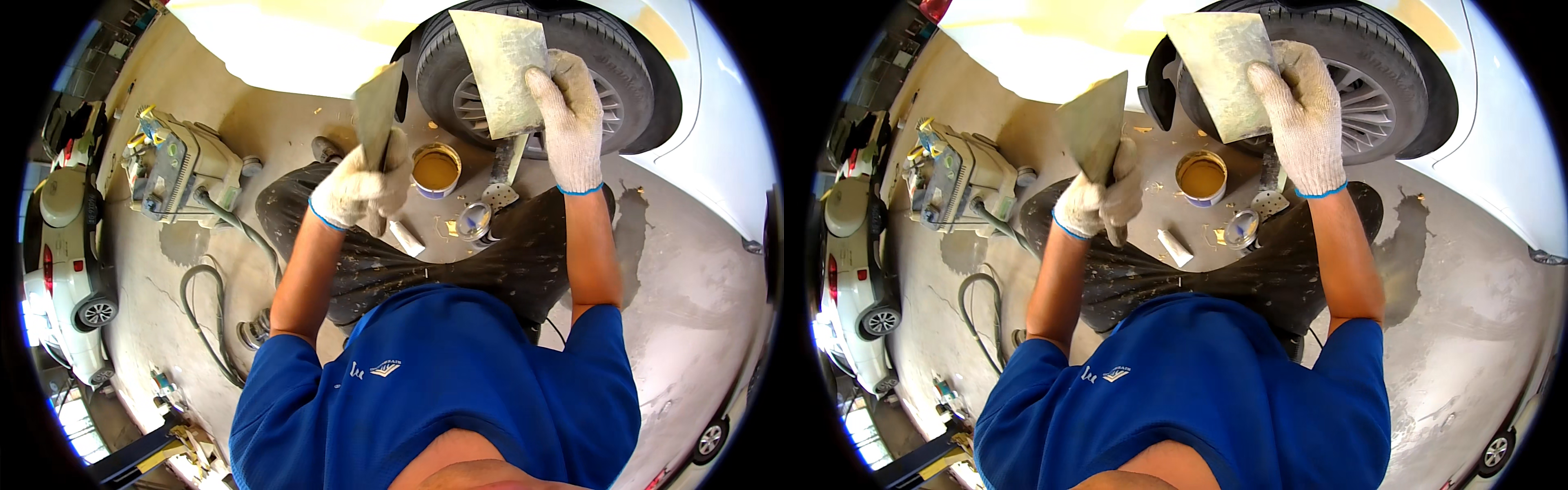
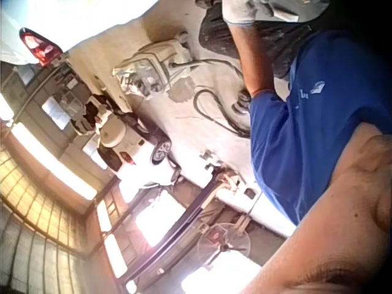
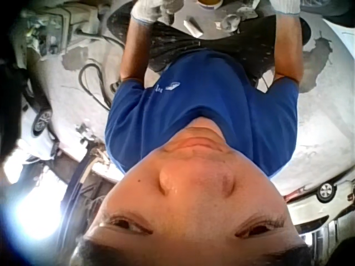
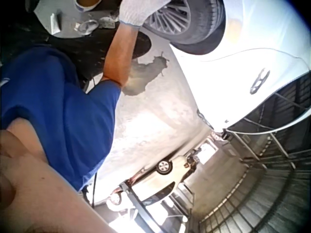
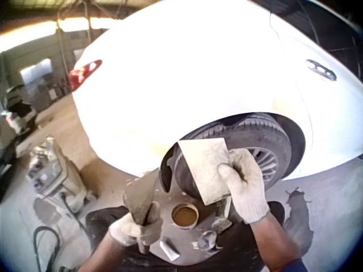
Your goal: The person applies a yellow substance to the rear bumper of a white car using a putty knife. They then mix a filler compound in a small container and apply it to the same area.
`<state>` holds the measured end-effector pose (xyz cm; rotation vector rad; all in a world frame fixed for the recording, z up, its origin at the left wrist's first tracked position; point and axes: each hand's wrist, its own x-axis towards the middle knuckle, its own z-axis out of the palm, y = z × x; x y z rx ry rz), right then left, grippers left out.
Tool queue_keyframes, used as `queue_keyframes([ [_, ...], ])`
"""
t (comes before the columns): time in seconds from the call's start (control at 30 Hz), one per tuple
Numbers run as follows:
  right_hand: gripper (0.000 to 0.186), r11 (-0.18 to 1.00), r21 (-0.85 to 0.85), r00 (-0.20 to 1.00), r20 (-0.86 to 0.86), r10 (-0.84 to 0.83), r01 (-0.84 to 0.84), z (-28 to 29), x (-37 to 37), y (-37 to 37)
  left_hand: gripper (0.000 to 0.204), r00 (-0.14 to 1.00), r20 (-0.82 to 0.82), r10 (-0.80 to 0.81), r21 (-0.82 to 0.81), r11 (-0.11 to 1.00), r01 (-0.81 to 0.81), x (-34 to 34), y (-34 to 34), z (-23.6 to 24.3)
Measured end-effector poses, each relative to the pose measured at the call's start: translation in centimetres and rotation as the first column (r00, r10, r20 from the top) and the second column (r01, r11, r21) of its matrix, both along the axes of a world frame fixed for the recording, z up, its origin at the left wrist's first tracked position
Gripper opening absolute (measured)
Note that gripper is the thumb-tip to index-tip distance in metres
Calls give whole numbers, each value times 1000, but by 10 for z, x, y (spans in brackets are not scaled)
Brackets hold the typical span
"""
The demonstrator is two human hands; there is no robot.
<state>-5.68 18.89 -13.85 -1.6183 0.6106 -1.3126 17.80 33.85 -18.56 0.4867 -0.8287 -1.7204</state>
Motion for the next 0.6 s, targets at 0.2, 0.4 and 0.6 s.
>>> queue_keyframes([
  [0.2, 20, 984, 117, 980, 166, 113, -134, 5, 17, 13, 50, 942, -252, -223, -106, 974, 202, -4, 5, 0],
  [0.4, 18, 945, 216, 949, 251, 190, -246, -1, 41, 21, 48, 930, -272, -245, -98, 969, 227, -8, 7, 3],
  [0.6, 17, 931, 105, 932, 142, 334, -349, 1, 56, 42, 43, 953, -241, -185, 43, 979, 201, -15, 6, -21],
])
